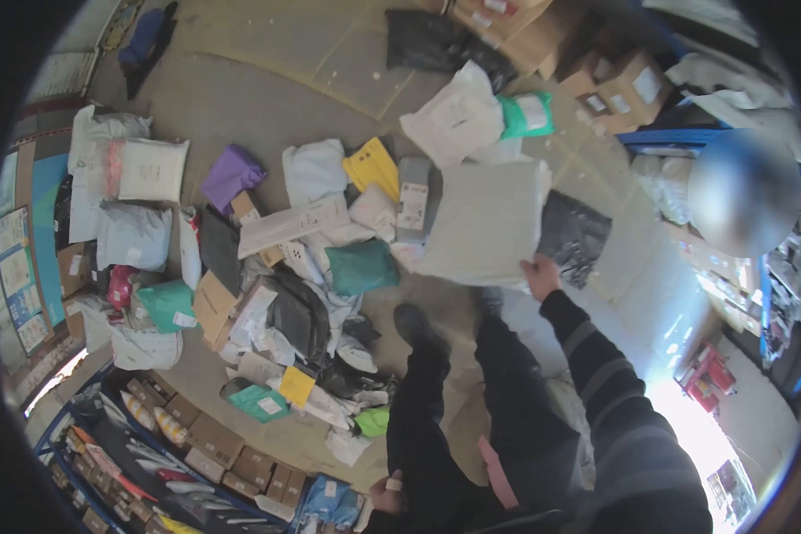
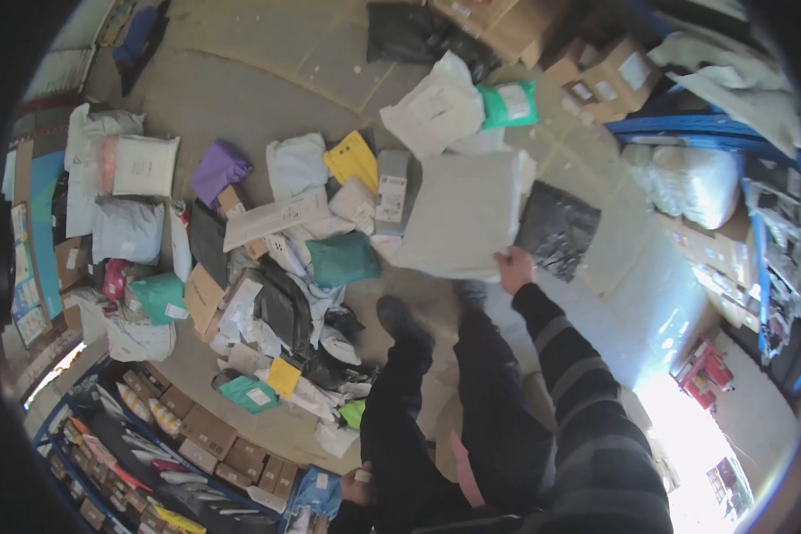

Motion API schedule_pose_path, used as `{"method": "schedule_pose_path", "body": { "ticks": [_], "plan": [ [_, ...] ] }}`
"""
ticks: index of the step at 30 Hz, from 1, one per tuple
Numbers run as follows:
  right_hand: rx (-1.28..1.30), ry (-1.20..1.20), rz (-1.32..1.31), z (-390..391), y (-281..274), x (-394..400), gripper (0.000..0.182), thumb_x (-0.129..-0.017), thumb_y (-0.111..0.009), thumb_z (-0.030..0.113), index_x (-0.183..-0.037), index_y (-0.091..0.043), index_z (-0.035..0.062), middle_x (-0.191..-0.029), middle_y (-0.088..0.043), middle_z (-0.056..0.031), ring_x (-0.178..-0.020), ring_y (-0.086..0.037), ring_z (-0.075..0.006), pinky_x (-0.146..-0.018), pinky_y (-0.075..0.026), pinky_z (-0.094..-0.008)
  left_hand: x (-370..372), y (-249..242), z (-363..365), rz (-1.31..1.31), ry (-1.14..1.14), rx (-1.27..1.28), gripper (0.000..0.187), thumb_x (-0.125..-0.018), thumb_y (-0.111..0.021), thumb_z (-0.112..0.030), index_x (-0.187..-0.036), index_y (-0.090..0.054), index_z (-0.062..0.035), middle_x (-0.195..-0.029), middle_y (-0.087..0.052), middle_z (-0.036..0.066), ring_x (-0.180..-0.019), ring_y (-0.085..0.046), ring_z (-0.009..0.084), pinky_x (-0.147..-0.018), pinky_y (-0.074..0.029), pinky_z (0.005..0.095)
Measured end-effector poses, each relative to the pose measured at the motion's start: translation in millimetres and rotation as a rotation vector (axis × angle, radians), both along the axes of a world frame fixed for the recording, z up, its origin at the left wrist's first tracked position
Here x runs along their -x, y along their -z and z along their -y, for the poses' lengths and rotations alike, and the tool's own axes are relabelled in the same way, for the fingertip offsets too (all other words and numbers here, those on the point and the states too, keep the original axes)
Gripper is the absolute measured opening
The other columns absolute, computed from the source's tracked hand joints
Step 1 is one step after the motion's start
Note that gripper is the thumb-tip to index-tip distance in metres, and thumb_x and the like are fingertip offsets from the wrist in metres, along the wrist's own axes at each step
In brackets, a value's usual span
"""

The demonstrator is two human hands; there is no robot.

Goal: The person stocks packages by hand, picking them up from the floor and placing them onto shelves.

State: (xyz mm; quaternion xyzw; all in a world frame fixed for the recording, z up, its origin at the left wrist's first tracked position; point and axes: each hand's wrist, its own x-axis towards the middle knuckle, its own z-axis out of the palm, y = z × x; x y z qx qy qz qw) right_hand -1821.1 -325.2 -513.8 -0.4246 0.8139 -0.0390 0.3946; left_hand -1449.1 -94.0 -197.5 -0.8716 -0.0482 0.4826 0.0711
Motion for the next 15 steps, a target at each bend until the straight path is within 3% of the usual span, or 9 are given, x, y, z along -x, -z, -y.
{"method": "schedule_pose_path", "body": {
  "ticks": [1, 3, 6, 8, 9, 12, 15],
  "plan": [
    [0.059, -0.011, 0.025, 14, -31, -9, 0.041, -0.084, -0.057, 0.04, -0.061, -0.044, 0.0082, -0.057, -0.047, -0.0115, -0.058, -0.046, -0.0295, -0.057, -0.03, -0.0455, 5, 0, 0, -0.047, -0.012, 0.042, 0.045, -0.083, -0.061, -0.039, -0.055, -0.049, -0.0063, -0.041, -0.043, 0.009, -0.033, -0.043, 0.022, -0.032, -0.031, 0.0346],
    [0.108, -0.077, 0.108, 26, -84, -30, 0.044, -0.085, -0.057, 0.04, -0.059, -0.042, 0.0084, -0.056, -0.042, -0.0088, -0.056, -0.042, -0.0262, -0.056, -0.027, -0.044, 23, -16, 7, -0.052, -0.029, 0.037, 0.038, -0.084, -0.062, -0.035, -0.064, -0.052, -0.0043, -0.044, -0.046, 0.011, -0.034, -0.044, 0.0217, -0.032, -0.033, 0.0328],
    [0.136, -0.193, 0.179, 29, -155, -56, 0.043, -0.082, -0.056, 0.039, -0.058, -0.037, 0.0093, -0.056, -0.038, -0.0084, -0.057, -0.04, -0.0257, -0.056, -0.025, -0.0424, 40, -25, -2, -0.061, 0.027, 0.129, 0.029, -0.078, -0.068, -0.034, -0.076, -0.058, -0.0069, -0.055, -0.057, 0.009, -0.042, -0.053, 0.0181, -0.04, -0.041, 0.0307],
    [0.075, -0.235, 0.29, 14, -204, -71, 0.043, -0.083, -0.056, 0.039, -0.059, -0.033, 0.0102, -0.057, -0.033, -0.0065, -0.058, -0.036, -0.0217, -0.056, -0.023, -0.0397, 60, -51, 15, -0.07, 0.25, 0.204, 0.042, -0.075, -0.071, -0.031, -0.103, -0.056, -0.0028, -0.092, -0.061, 0.016, -0.082, -0.059, 0.0272, -0.074, -0.046, 0.0368],
    [0.061, -0.258, 0.313, 2, -230, -77, 0.044, -0.083, -0.055, 0.039, -0.059, -0.032, 0.0104, -0.057, -0.032, -0.006, -0.058, -0.035, -0.0207, -0.057, -0.022, -0.039, 69, -59, 15, -0.072, 0.294, 0.229, 0.048, -0.075, -0.071, -0.03, -0.11, -0.056, -0.0018, -0.102, -0.062, 0.018, -0.092, -0.061, 0.0294, -0.082, -0.047, 0.0384],
    [-0.136, -0.346, 0.382, -41, -307, -88, 0.035, -0.083, -0.056, 0.039, -0.065, -0.049, 0.0095, -0.061, -0.046, -0.0055, -0.06, -0.045, -0.0198, -0.058, -0.03, -0.0355, 87, -67, -1, -0.032, 0.58, 0.495, 0.077, -0.069, -0.074, -0.036, -0.131, -0.041, -0.0034, -0.129, -0.05, 0.021, -0.121, -0.047, 0.037, -0.102, -0.038, 0.0454],
    [-0.227, -0.444, 0.53, -69, -391, -102, 0.036, -0.086, -0.056, 0.039, -0.086, -0.066, 0.0047, -0.074, -0.062, -0.0088, -0.066, -0.056, -0.0212, -0.062, -0.037, -0.0324, 91, -80, -19, 0.201, 0.87, 0.721, 0.096, -0.055, -0.081, -0.041, -0.133, -0.039, -0.0037, -0.132, -0.046, 0.023, -0.123, -0.044, 0.0414, -0.099, -0.039, 0.0523]
  ]
}}
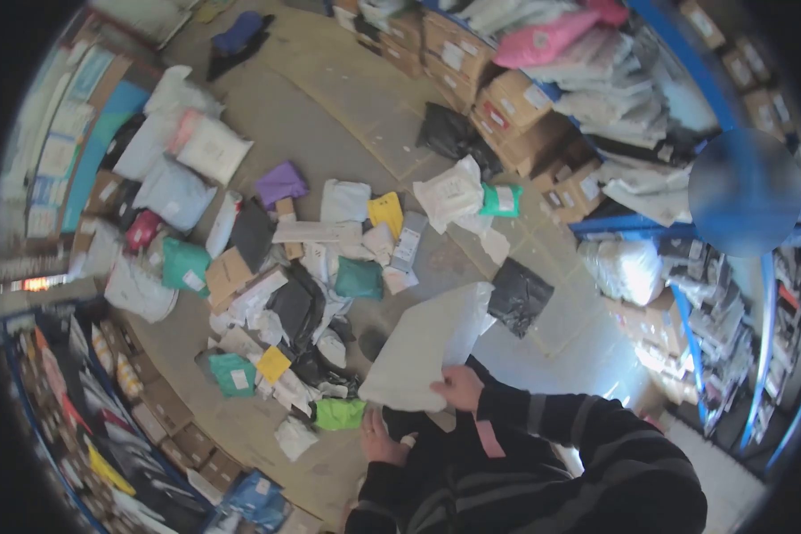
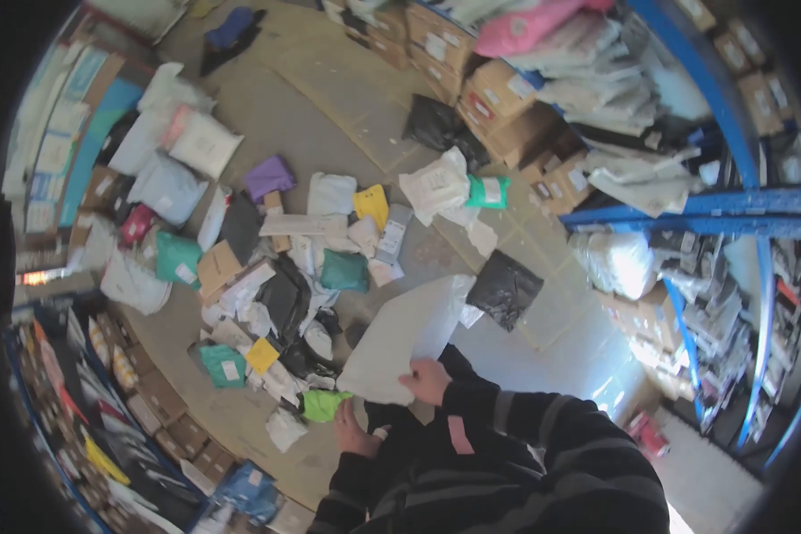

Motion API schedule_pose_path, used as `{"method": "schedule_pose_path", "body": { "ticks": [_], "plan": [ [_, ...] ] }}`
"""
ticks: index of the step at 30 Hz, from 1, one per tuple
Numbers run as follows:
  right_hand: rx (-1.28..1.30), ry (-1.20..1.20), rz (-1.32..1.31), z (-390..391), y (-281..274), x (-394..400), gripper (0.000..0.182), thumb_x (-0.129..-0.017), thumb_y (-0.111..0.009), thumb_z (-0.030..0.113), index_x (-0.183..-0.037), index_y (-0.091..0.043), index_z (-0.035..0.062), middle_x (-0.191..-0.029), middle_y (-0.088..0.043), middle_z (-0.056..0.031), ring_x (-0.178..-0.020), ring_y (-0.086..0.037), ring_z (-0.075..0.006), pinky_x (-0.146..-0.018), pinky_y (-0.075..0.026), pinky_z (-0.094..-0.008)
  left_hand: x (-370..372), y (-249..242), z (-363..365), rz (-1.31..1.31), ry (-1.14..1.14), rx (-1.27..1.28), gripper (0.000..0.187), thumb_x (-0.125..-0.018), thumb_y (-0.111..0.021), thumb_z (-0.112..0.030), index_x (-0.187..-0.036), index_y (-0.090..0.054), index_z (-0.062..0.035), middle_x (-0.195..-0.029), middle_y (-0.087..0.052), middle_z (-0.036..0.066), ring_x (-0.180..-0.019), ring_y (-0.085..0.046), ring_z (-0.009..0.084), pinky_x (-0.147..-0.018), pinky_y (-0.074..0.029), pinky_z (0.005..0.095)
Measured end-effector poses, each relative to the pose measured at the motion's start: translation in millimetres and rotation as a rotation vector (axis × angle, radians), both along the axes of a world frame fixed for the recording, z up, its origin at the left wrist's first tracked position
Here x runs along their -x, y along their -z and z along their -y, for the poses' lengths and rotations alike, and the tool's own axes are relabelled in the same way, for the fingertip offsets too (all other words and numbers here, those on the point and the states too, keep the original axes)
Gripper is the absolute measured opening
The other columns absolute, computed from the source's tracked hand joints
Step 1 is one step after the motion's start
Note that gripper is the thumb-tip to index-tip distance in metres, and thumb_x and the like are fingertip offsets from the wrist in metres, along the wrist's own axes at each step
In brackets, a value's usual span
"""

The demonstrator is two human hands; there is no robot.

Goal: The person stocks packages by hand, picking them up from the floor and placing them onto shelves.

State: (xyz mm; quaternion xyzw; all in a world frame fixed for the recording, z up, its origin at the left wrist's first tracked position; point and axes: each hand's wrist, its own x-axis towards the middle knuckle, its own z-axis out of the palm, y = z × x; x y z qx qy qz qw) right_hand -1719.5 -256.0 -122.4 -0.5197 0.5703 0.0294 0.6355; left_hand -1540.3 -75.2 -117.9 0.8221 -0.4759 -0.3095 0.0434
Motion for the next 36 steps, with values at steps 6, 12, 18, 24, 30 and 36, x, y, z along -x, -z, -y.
{"method": "schedule_pose_path", "body": {
  "ticks": [6, 12, 18, 24, 30, 36],
  "plan": [
    [-0.072, -0.398, 0.171, -17, -77, -44, 0.03, -0.091, -0.058, 0.031, -0.078, -0.066, 0.0051, -0.07, -0.059, -0.0069, -0.062, -0.054, -0.0189, -0.059, -0.035, -0.0295, -34, -29, -73, 0.236, -0.331, -0.23, 0.109, -0.05, -0.082, -0.02, -0.143, -0.026, -0.0085, -0.144, -0.034, 0.021, -0.132, -0.033, 0.0375, -0.111, -0.026, 0.0443],
    [0.063, -0.798, 0.399, -29, -118, -111, 0.031, -0.091, -0.059, 0.035, -0.08, -0.064, 0.0063, -0.076, -0.06, -0.0049, -0.07, -0.056, -0.0179, -0.066, -0.04, -0.0303, -49, -49, -156, -0.011, -0.721, 0.005, 0.041, -0.065, -0.061, -0.018, -0.105, -0.057, -0.0091, -0.093, -0.055, 0.016, -0.091, -0.054, 0.0386, -0.08, -0.045, 0.0455],
    [0.125, -0.814, 0.239, -9, -106, -177, 0.022, -0.082, -0.071, 0.03, -0.079, -0.064, 0.0094, -0.077, -0.056, 0.0017, -0.073, -0.048, -0.0092, -0.068, -0.039, -0.0287, -44, -61, -188, 0.101, -0.683, 0.21, 0.022, -0.061, -0.06, -0.019, -0.082, -0.057, -0.0114, -0.08, -0.061, 0.009, -0.076, -0.059, 0.0331, -0.058, -0.048, 0.0445],
    [0.32, -1.094, -0.136, -35, -62, -238, 0.021, -0.081, -0.062, 0.027, -0.071, -0.062, 0.0082, -0.072, -0.057, -0.0071, -0.071, -0.052, -0.0219, -0.073, -0.042, -0.0371, -77, -91, -209, 0.011, -0.558, 0.273, 0.03, -0.063, -0.059, -0.017, -0.092, -0.056, -0.0096, -0.071, -0.055, 0.01, -0.065, -0.055, 0.0312, -0.047, -0.042, 0.0429],
    [0.402, -1.303, 0.05, -145, -110, -302, 0.05, -0.09, -0.056, 0.039, -0.13, -0.05, 0.0093, -0.134, -0.046, -0.0163, -0.124, -0.042, -0.031, -0.106, -0.031, -0.0442, -114, -120, -241, -0.102, -0.633, 0.236, 0.024, -0.067, -0.056, -0.009, -0.09, -0.056, -0.0042, -0.063, -0.054, 0.011, -0.054, -0.052, 0.0281, -0.049, -0.04, 0.0368],
    [0.745, -1.969, 0.709, -209, -97, -377, 0.083, -0.076, -0.067, 0.054, -0.139, -0.036, 0.0095, -0.139, -0.04, -0.0148, -0.129, -0.035, -0.0388, -0.1, -0.029, -0.0599, -149, -151, -274, 0.171, -0.859, 0.274, 0.019, -0.062, -0.06, -0.023, -0.079, -0.058, -0.0155, -0.063, -0.06, 0.005, -0.057, -0.06, 0.0292, -0.048, -0.042, 0.0388]
  ]
}}
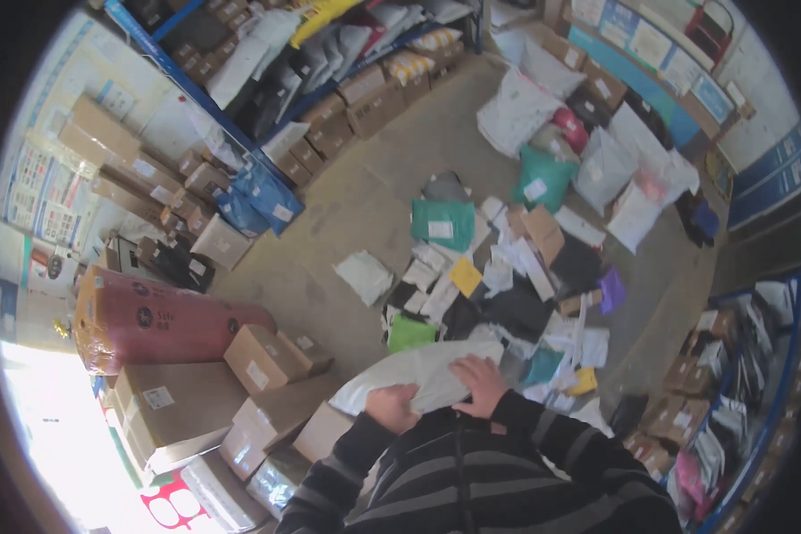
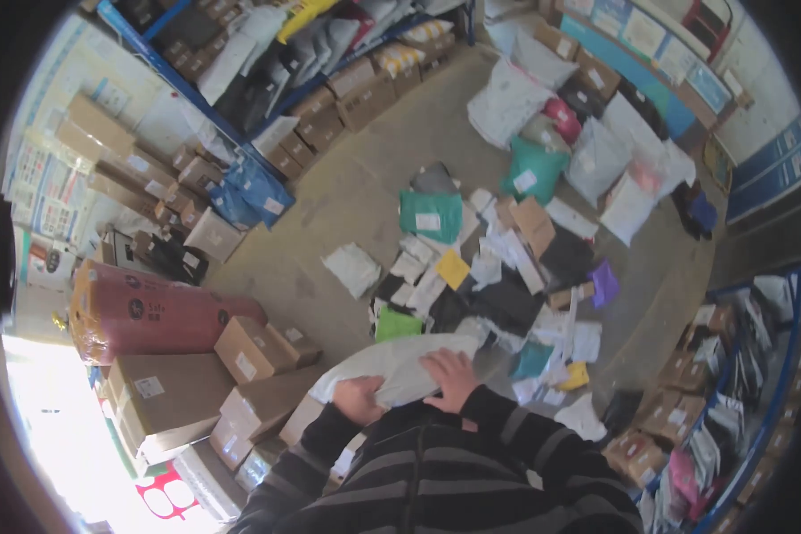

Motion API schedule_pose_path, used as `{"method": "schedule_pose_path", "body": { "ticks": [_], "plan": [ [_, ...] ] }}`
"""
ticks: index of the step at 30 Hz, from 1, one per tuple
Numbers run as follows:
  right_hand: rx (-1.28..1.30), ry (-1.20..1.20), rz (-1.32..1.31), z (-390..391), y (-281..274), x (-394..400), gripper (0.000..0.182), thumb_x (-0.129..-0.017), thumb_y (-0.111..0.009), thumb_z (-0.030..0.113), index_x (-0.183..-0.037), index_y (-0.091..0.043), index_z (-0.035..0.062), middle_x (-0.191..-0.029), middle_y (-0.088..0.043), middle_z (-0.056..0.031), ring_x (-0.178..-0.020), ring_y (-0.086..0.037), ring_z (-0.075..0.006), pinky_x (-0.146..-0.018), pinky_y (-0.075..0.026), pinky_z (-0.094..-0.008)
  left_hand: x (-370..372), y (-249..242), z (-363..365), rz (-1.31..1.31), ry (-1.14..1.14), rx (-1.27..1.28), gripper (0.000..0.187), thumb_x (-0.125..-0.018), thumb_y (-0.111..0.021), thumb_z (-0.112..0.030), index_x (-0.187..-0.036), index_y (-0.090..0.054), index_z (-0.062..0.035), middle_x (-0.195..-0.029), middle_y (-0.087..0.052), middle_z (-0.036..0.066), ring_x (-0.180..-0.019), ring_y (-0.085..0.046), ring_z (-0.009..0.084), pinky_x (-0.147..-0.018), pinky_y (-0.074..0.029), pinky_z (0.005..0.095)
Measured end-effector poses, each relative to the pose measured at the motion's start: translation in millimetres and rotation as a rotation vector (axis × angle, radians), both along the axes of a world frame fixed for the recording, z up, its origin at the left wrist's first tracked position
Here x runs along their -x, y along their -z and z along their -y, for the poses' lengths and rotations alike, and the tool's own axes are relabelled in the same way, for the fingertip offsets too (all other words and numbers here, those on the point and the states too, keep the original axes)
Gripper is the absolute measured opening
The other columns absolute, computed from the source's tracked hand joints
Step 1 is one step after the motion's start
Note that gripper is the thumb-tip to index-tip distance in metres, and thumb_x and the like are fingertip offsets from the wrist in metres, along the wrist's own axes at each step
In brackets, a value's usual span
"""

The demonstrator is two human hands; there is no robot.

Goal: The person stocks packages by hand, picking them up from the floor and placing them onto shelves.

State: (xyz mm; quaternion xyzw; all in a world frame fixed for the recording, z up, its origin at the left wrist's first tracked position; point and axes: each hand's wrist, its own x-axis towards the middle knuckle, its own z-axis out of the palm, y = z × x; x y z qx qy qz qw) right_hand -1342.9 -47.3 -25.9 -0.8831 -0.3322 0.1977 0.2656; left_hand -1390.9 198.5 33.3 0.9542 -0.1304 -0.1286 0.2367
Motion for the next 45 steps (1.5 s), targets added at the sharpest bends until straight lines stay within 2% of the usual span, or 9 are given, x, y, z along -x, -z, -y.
{"method": "schedule_pose_path", "body": {
  "ticks": [6, 12, 15, 21, 29, 33, 36, 39, 45],
  "plan": [
    [-0.086, -0.139, 0.284, -46, -13, -98, 0.057, -0.068, -0.073, 0.038, -0.119, -0.056, 0.0176, -0.121, -0.056, -0.0024, -0.115, -0.049, -0.0244, -0.102, -0.023, -0.0553, -34, -42, -43, 0.092, -0.206, 0.046, 0.016, -0.06, -0.057, -0.023, -0.065, -0.046, -0.013, -0.055, -0.051, 0.007, -0.051, -0.051, 0.0324, -0.046, -0.035, 0.0401],
    [-0.171, -0.071, 0.327, -98, -49, -203, 0.037, -0.068, -0.075, 0.018, -0.103, -0.063, 0.0175, -0.112, -0.06, -0.0001, -0.115, -0.051, -0.0222, -0.097, -0.025, -0.0571, -78, -58, -111, 0.285, -0.426, 0.125, 0.037, -0.056, -0.06, -0.024, -0.053, -0.025, -0.0119, -0.05, -0.018, 0.002, -0.044, -0.018, 0.0201, -0.04, -0.018, 0.0371],
    [-0.267, 0.168, 0.298, -141, -62, -242, 0.054, -0.077, -0.073, 0.024, -0.124, -0.051, 0.0118, -0.134, -0.044, -0.0166, -0.128, -0.038, -0.0382, -0.102, -0.029, -0.0587, -105, -69, -156, 0.245, -0.52, 0.476, 0.015, -0.069, -0.061, -0.018, -0.072, -0.057, -0.003, -0.061, -0.048, 0.0, -0.05, -0.041, 0.0144, -0.044, -0.029, 0.0328],
    [-0.578, 0.565, -0.679, -239, -11, -292, 0.091, -0.083, -0.068, 0.046, -0.149, -0.013, 0.0145, -0.152, -0.018, -0.0176, -0.138, -0.024, -0.039, -0.109, -0.03, -0.0552, -181, -113, -279, 0.158, -0.666, 0.801, 0.012, -0.072, -0.07, -0.017, -0.077, -0.067, -0.0062, -0.074, -0.059, -0.003, -0.071, -0.049, 0.0074, -0.057, -0.042, 0.0284],
    [-0.656, 0.593, -1.455, -392, -14, -308, 0.095, -0.079, -0.046, 0.073, -0.148, -0.016, 0.0153, -0.152, -0.025, -0.0083, -0.137, -0.029, -0.0291, -0.112, -0.023, -0.0469, -296, -189, -397, 0.136, -0.659, 1.405, 0.034, -0.063, -0.073, -0.003, -0.097, -0.066, -0.0012, -0.093, -0.067, 0.008, -0.08, -0.062, 0.0216, -0.069, -0.05, 0.0359],
    [-0.588, 0.427, -1.261, -439, -70, -337, 0.079, -0.09, -0.041, 0.06, -0.148, -0.007, 0.0193, -0.151, -0.022, -0.0064, -0.136, -0.03, -0.0302, -0.114, -0.025, -0.0426, -357, -222, -429, 0.122, -0.577, 1.509, 0.045, -0.062, -0.07, -0.001, -0.107, -0.063, 0.0003, -0.105, -0.066, 0.015, -0.091, -0.063, 0.0322, -0.075, -0.052, 0.0427],
    [-1.586, 0.115, -1.808, -474, -24, -364, 0.065, -0.094, -0.037, 0.058, -0.144, -0.031, 0.0167, -0.15, -0.031, -0.007, -0.136, -0.031, -0.0305, -0.11, -0.026, -0.046, -404, -235, -443, 0.094, -0.542, 1.566, 0.052, -0.062, -0.071, -0.004, -0.112, -0.059, -0.0007, -0.109, -0.063, 0.016, -0.095, -0.061, 0.0353, -0.076, -0.053, 0.0439],
    [-1.486, 0.839, -1.807, -491, -81, -408, 0.066, -0.091, -0.034, 0.065, -0.14, -0.043, 0.022, -0.144, -0.042, -0.0041, -0.13, -0.038, -0.0312, -0.1, -0.035, -0.0484, -459, -240, -452, 0.087, -0.511, 1.62, 0.056, -0.062, -0.072, -0.004, -0.116, -0.056, -0.0014, -0.112, -0.062, 0.016, -0.099, -0.06, 0.0352, -0.078, -0.053, 0.0447],
    [-1.565, 0.7, -1.676, -501, -24, -529, 0.088, -0.075, -0.046, 0.077, -0.143, -0.037, 0.0236, -0.151, -0.031, -0.0061, -0.138, -0.028, -0.0334, -0.11, -0.021, -0.0536, -592, -228, -457, 0.061, -0.512, 1.545, 0.062, -0.065, -0.076, -0.014, -0.122, -0.052, -0.0084, -0.116, -0.06, 0.013, -0.105, -0.059, 0.0356, -0.081, -0.055, 0.0449]
  ]
}}
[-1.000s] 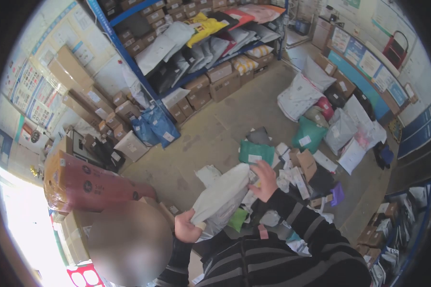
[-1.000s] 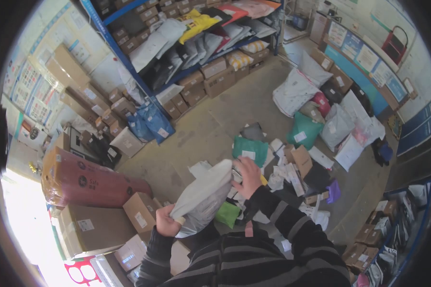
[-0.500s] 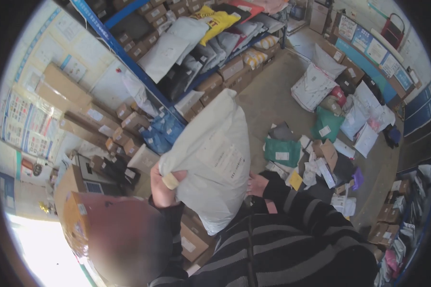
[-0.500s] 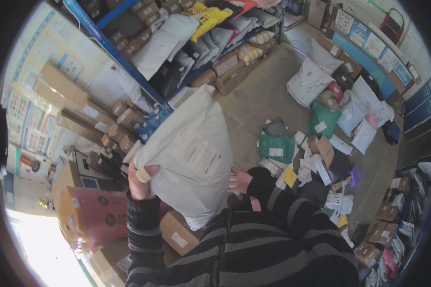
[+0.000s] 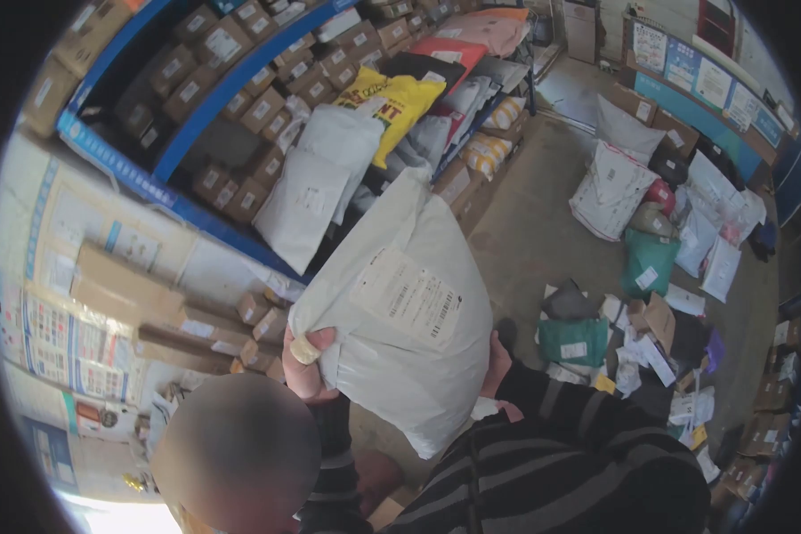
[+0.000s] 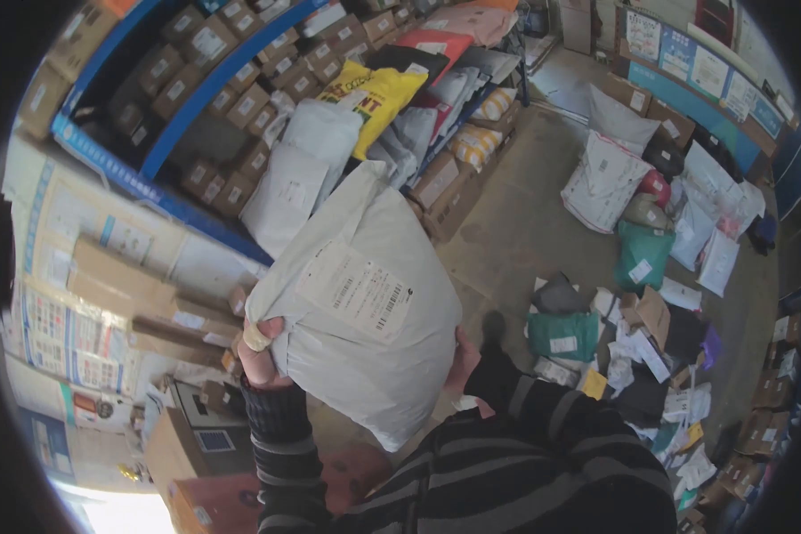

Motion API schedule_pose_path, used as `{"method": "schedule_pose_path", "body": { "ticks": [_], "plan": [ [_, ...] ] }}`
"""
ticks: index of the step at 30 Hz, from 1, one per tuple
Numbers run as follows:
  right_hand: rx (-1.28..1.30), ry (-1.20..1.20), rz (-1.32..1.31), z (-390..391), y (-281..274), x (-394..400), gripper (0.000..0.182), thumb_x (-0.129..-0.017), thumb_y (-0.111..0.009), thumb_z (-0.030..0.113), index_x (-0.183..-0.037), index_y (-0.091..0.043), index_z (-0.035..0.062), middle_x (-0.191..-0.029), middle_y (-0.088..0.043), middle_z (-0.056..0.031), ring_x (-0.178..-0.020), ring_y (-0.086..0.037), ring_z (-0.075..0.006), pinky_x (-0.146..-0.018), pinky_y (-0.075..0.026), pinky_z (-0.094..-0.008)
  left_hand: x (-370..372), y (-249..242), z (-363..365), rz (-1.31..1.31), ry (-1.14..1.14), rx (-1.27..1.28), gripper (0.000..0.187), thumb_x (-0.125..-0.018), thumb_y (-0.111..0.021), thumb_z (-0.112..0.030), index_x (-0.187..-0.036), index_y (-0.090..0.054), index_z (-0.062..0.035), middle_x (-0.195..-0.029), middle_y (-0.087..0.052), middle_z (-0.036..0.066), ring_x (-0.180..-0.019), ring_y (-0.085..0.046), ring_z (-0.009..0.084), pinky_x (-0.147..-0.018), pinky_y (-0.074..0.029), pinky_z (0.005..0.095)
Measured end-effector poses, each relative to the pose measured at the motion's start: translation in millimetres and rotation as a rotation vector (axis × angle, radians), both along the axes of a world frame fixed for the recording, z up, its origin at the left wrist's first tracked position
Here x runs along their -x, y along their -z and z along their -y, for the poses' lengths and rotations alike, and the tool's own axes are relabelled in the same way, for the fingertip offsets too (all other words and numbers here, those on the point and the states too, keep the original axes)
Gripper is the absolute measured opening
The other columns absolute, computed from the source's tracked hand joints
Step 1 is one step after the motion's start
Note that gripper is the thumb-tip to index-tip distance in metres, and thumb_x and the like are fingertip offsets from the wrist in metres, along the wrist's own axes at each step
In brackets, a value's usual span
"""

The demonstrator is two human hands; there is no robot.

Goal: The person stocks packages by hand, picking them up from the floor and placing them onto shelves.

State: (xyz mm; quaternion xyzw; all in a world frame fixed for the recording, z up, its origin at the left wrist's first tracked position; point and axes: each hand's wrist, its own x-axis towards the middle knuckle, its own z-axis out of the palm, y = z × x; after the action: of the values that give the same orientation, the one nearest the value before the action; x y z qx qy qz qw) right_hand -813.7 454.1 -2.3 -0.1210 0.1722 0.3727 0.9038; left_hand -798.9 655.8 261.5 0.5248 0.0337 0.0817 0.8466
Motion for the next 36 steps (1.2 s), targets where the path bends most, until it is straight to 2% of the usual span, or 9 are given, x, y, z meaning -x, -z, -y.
{"method": "schedule_pose_path", "body": {
  "ticks": [3, 6, 12, 18, 21, 24, 30, 33, 36],
  "plan": [
    [-0.103, -0.056, 0.056, 12, 7, -85, 0.09, -0.071, -0.059, 0.074, -0.143, -0.039, 0.0226, -0.149, -0.034, -0.0066, -0.137, -0.029, -0.0345, -0.11, -0.021, -0.0556, -90, -1, 10, -0.033, 0.018, 0.054, 0.062, -0.063, -0.072, -0.006, -0.122, -0.053, -0.0015, -0.118, -0.06, 0.017, -0.105, -0.059, 0.0384, -0.084, -0.053, 0.0461],
    [-0.149, -0.101, 0.033, 38, 14, -153, 0.075, -0.086, -0.036, 0.069, -0.145, -0.034, 0.0218, -0.148, -0.037, -0.0036, -0.134, -0.034, -0.0312, -0.11, -0.026, -0.0461, -184, -10, 43, -0.204, -0.14, -0.042, 0.071, -0.056, -0.076, -0.01, -0.122, -0.049, -0.0081, -0.12, -0.056, 0.014, -0.106, -0.054, 0.0383, -0.088, -0.049, 0.0456],
    [0.507, -0.579, 0.236, 116, -56, -236, 0.084, -0.086, -0.027, 0.074, -0.131, -0.051, 0.0077, -0.133, -0.052, -0.0135, -0.124, -0.047, -0.0287, -0.108, -0.029, -0.041, -337, -10, 156, -0.026, -0.177, -0.128, 0.047, -0.066, -0.072, -0.001, -0.112, -0.063, 0.002, -0.11, -0.066, 0.015, -0.096, -0.064, 0.0318, -0.082, -0.053, 0.0408],
    [0.114, 0.009, 0.55, 155, -87, -339, 0.085, -0.081, -0.045, 0.07, -0.136, -0.043, 0.0053, -0.14, -0.043, -0.0172, -0.132, -0.036, -0.0364, -0.107, -0.026, -0.0546, -440, 20, 267, 0.291, -0.389, -0.419, 0.045, -0.066, -0.085, -0.025, -0.098, -0.067, 0.0007, -0.097, -0.07, 0.016, -0.088, -0.066, 0.029, -0.075, -0.052, 0.0377],
    [-0.15, 0.567, 0.243, 197, -125, -411, 0.099, -0.067, -0.048, 0.084, -0.132, -0.048, 0.0092, -0.117, -0.059, -0.0179, -0.108, -0.054, -0.0382, -0.088, -0.042, -0.0498, -460, 27, 308, 0.326, -0.209, -0.314, 0.042, -0.073, -0.079, -0.026, -0.1, -0.068, 0.0034, -0.095, -0.069, 0.016, -0.088, -0.064, 0.0232, -0.075, -0.052, 0.0379],
    [-0.039, 0.917, 0.19, 245, -146, -482, 0.08, -0.077, -0.059, 0.064, -0.136, -0.046, 0.011, -0.132, -0.052, -0.0135, -0.119, -0.049, -0.0346, -0.103, -0.036, -0.0455, -490, 82, 332, 0.238, 0.096, -0.447, 0.037, -0.077, -0.075, -0.037, -0.08, -0.066, -0.0006, -0.079, -0.069, 0.013, -0.072, -0.064, 0.0206, -0.063, -0.048, 0.0346],
    [1.054, 1.073, 0.241, 341, -42, -581, 0.034, -0.09, -0.055, 0.02, -0.12, -0.054, 0.0031, -0.12, -0.059, -0.012, -0.112, -0.052, -0.0223, -0.1, -0.041, -0.0358, -598, 124, 384, 0.414, 0.491, -0.36, 0.028, -0.079, -0.074, -0.029, -0.08, -0.069, -0.002, -0.078, -0.068, 0.01, -0.069, -0.065, 0.019, -0.057, -0.047, 0.0328],
    [1.301, 0.926, -0.142, 392, -104, -670, 0.03, -0.091, -0.054, 0.018, -0.117, -0.057, 0.0023, -0.117, -0.061, -0.0113, -0.109, -0.055, -0.0222, -0.096, -0.045, -0.0361, -666, 128, 434, 0.564, 0.533, -0.222, 0.026, -0.077, -0.078, -0.025, -0.078, -0.068, -0.0006, -0.077, -0.069, 0.01, -0.062, -0.063, 0.0234, -0.053, -0.045, 0.0329],
    [1.387, 0.657, -0.787, 436, -170, -744, 0.03, -0.092, -0.055, 0.02, -0.115, -0.06, 0.0023, -0.114, -0.063, -0.0102, -0.106, -0.059, -0.0237, -0.091, -0.049, -0.0378, -724, 124, 523, 0.037, 0.529, -0.429, 0.025, -0.061, -0.087, -0.021, -0.066, -0.07, -0.0033, -0.068, -0.068, 0.008, -0.058, -0.065, 0.0201, -0.048, -0.049, 0.032]
  ]
}}
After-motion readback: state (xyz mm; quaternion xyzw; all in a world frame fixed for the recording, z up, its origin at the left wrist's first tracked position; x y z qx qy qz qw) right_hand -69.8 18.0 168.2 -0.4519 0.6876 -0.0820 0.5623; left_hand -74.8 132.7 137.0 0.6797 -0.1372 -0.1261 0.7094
